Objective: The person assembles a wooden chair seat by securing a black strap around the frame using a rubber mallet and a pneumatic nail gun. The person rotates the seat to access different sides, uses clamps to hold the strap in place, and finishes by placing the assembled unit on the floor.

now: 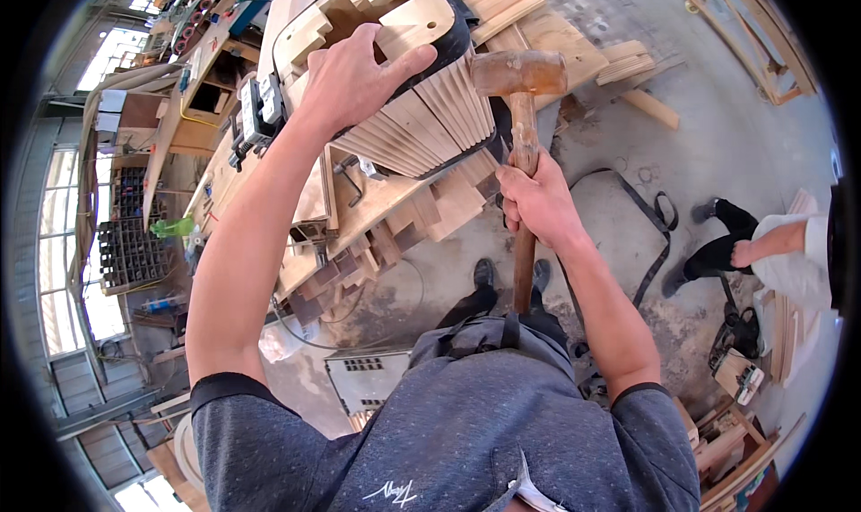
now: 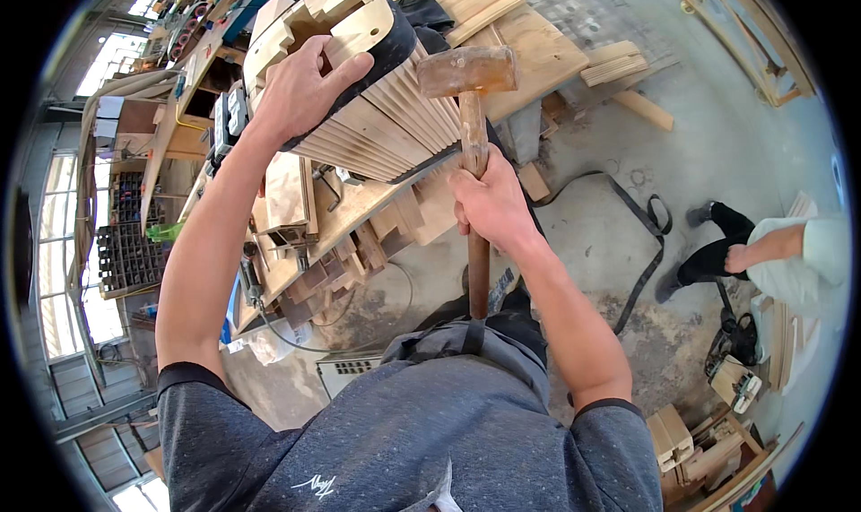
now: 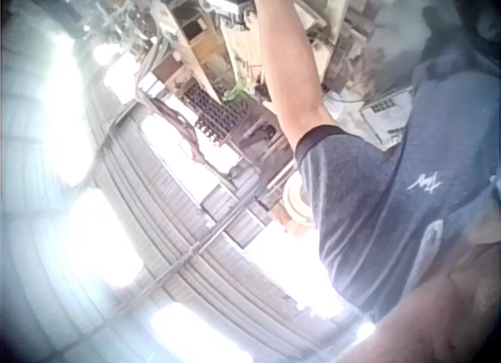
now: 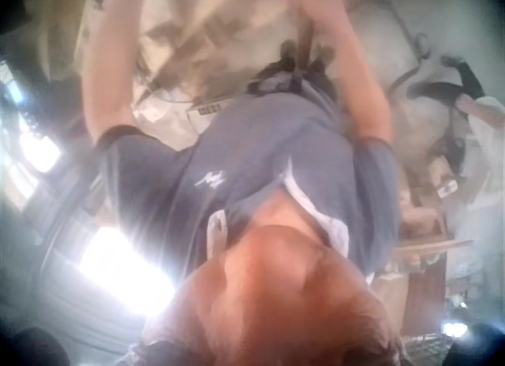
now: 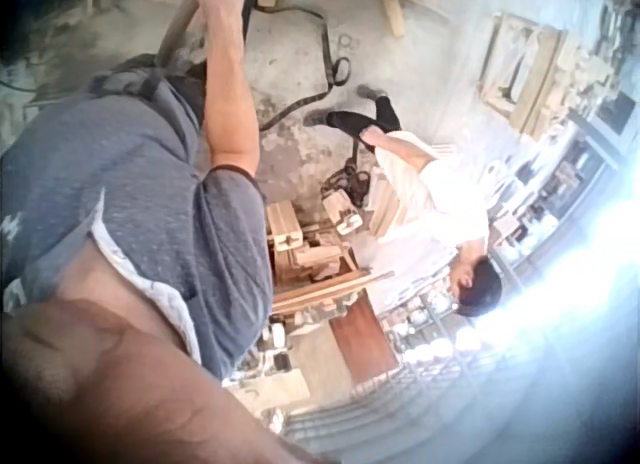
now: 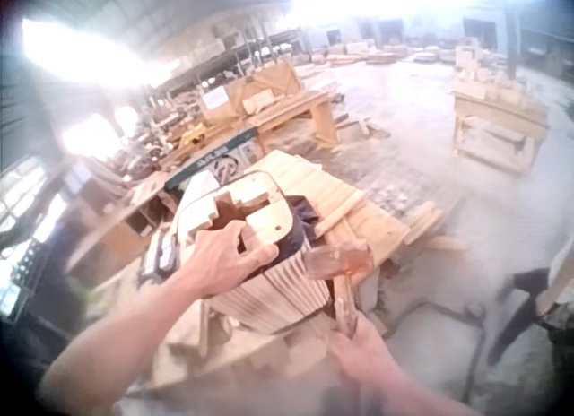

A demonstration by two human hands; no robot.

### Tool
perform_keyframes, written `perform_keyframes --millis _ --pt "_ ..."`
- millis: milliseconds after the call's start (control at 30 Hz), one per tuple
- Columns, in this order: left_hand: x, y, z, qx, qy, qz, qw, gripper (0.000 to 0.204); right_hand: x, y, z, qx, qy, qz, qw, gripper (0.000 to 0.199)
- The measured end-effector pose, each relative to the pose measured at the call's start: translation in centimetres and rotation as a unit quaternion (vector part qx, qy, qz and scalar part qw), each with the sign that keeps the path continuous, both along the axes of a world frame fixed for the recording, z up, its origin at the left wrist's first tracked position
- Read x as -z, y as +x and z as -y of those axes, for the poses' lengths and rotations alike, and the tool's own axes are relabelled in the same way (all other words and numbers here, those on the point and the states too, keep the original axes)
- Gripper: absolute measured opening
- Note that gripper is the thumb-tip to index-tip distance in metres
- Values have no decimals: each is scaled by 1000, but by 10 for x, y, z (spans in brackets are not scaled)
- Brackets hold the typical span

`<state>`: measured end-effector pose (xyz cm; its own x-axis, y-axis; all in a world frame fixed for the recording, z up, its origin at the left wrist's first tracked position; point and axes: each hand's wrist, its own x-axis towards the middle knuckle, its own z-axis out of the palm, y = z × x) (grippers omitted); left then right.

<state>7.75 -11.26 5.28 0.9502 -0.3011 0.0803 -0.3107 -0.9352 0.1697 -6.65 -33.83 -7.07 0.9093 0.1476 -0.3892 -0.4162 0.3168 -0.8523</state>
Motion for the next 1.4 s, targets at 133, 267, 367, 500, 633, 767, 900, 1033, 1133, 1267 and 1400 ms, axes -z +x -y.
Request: perform_keyframes --millis 133,267,367,500,633,767,900,1033,1133,1267,1400 --pt "4 -2 -2 -3 4 14 1000 105 -3 -4 -1 4 -3 4 1000 20" --pt "0 -3 0 -7 13 24 1000 102 1 -5 5 -5 -24 -8 1000 20" --pt "-4 -6 4 -13 15 0 1000 98 11 -7 19 -34 -34 -25 999 22" --pt "-18 -9 16 -43 26 -55 997 95 27 -2 58 -58 -72 -76 993 21" --pt "-8 -9 9 -54 20 -16 998 85 38 25 126 31 -108 -46 993 22" --pt "-14 -12 17 -51 -10 -47 998 84 59 78 172 335 -17 47 941 23" --pt "-10 -10 22 -53 -24 -41 997 78 138 79 90 337 -18 72 939 18" --pt "-9 -11 16 -25 -35 -32 999 75 152 44 45 -64 -22 -161 985 10" --pt "-9 -8 8 -38 -40 -32 998 76 115 47 87 -62 -88 -132 985 21" --pt "-12 -6 13 -40 -20 -44 998 77 137 82 111 206 -57 -40 976 20" --pt "-3 -5 5 -18 -40 -13 999 82 126 51 25 129 -33 -108 985 11"
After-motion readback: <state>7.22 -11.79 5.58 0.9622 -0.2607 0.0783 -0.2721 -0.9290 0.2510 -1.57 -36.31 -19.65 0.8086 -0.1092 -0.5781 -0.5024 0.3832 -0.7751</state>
